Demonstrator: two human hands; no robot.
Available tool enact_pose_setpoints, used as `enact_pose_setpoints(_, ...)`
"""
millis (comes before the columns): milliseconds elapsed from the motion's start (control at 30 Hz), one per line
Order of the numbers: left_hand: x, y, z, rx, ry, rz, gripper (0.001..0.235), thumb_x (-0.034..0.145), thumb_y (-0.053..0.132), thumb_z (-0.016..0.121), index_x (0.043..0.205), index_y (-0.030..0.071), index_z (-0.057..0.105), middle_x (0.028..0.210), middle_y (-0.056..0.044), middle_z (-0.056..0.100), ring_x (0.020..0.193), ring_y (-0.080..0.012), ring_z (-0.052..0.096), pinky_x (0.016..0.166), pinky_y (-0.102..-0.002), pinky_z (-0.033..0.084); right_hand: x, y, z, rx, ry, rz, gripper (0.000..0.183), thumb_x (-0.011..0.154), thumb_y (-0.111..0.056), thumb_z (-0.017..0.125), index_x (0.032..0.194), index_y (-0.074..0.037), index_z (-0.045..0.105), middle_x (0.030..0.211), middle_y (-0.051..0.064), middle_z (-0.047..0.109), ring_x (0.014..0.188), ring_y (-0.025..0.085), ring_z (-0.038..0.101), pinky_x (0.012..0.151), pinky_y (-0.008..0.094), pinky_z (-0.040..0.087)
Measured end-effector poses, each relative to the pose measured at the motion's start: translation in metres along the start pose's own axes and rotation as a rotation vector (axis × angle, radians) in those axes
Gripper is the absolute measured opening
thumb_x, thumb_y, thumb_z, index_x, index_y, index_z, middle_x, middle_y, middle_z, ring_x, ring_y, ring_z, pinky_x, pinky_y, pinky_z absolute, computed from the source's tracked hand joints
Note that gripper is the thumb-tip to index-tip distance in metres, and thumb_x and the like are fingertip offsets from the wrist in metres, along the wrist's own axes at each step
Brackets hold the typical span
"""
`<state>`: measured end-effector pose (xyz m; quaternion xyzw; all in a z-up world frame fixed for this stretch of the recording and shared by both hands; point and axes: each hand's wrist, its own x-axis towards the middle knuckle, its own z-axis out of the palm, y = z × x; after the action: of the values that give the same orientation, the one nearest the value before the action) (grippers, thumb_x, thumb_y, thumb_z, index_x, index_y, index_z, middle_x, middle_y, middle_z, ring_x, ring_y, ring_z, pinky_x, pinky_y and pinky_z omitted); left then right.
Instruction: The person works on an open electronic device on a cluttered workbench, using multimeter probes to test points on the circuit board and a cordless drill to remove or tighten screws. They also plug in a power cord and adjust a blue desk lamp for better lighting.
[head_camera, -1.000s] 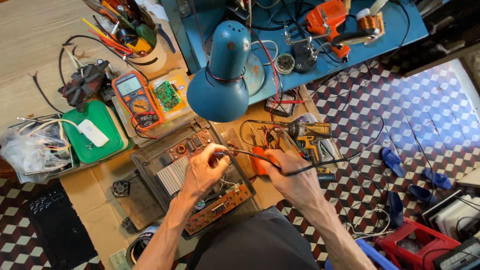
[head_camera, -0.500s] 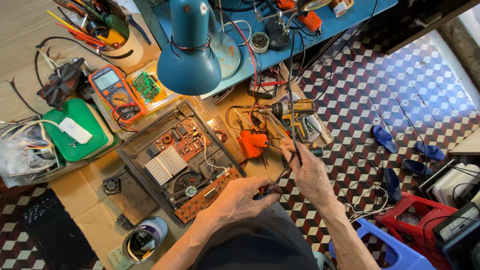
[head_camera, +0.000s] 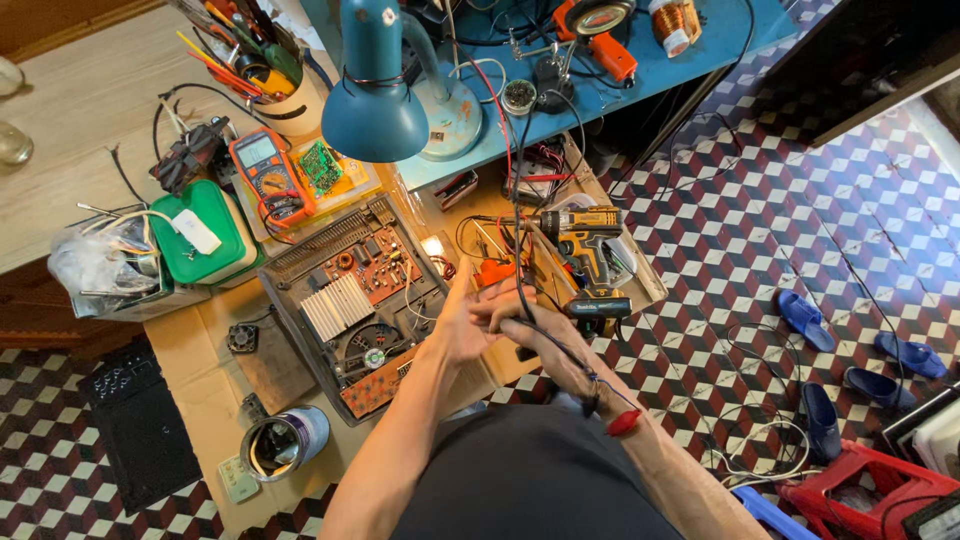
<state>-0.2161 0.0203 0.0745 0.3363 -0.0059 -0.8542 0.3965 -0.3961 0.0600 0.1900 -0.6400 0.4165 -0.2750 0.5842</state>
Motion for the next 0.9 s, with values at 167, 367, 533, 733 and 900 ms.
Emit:
enact_pose_setpoints(167,0.089,-0.009,-0.044,-0.102,0.029,0.138,0.052,0.108,0.039,0.060,0.126,-0.009,0.065,0.091,-0.009,0.070,0.075,-0.0152,0.073,0.062,-0.023,0.059,-0.035,0.020,-0.007,0.696,0.082,-0.003,0.028,0.105,-0.021,0.050,0.113,0.004,0.059,0.139,0.019,0.063,0.127,0.027,0.065,0.112,0.041,0.051)
enact_pose_setpoints(367,0.093,-0.006,-0.079,-0.088,0.365,0.409,0.027,0.099,0.009,0.052,0.121,-0.003,0.063,0.088,-0.006,0.073,0.059,-0.0076,0.055,0.049,-0.021,0.042,-0.054,0.061,-0.017,0.501,0.228,0.207,0.039,0.103,-0.027,0.049,0.130,0.000,0.060,0.131,0.017,0.067,0.118,0.024,0.069,0.103,0.039,0.054)
enact_pose_setpoints(533,0.018,0.031,-0.045,0.074,0.403,0.643,0.025,0.106,0.025,0.061,0.109,0.000,0.061,0.088,-0.007,0.070,0.059,-0.0059,0.055,0.048,-0.020,0.040,-0.045,0.039,0.016,0.385,0.060,0.128,0.042,0.106,-0.029,0.046,0.133,0.000,0.058,0.127,0.014,0.070,0.109,0.019,0.072,0.093,0.031,0.059)
enact_pose_setpoints(733,-0.054,0.044,0.044,0.386,0.341,0.402,0.040,0.097,0.040,0.060,0.119,0.007,0.061,0.096,-0.009,0.075,0.070,-0.0101,0.068,0.054,-0.022,0.051,-0.070,-0.009,-0.005,-0.324,-0.042,0.023,0.031,0.099,-0.017,0.063,0.128,-0.005,0.063,0.098,0.011,0.071,0.086,0.025,0.072,0.071,0.035,0.055)
enact_pose_setpoints(900,-0.044,0.041,0.104,0.385,0.183,0.123,0.057,0.092,0.047,0.065,0.127,0.002,0.059,0.097,-0.014,0.074,0.075,-0.0150,0.072,0.062,-0.024,0.059,-0.069,-0.007,-0.032,-0.753,-0.108,-0.154,0.030,0.088,-0.003,0.061,0.118,-0.004,0.064,0.110,0.014,0.068,0.101,0.032,0.067,0.084,0.041,0.054)
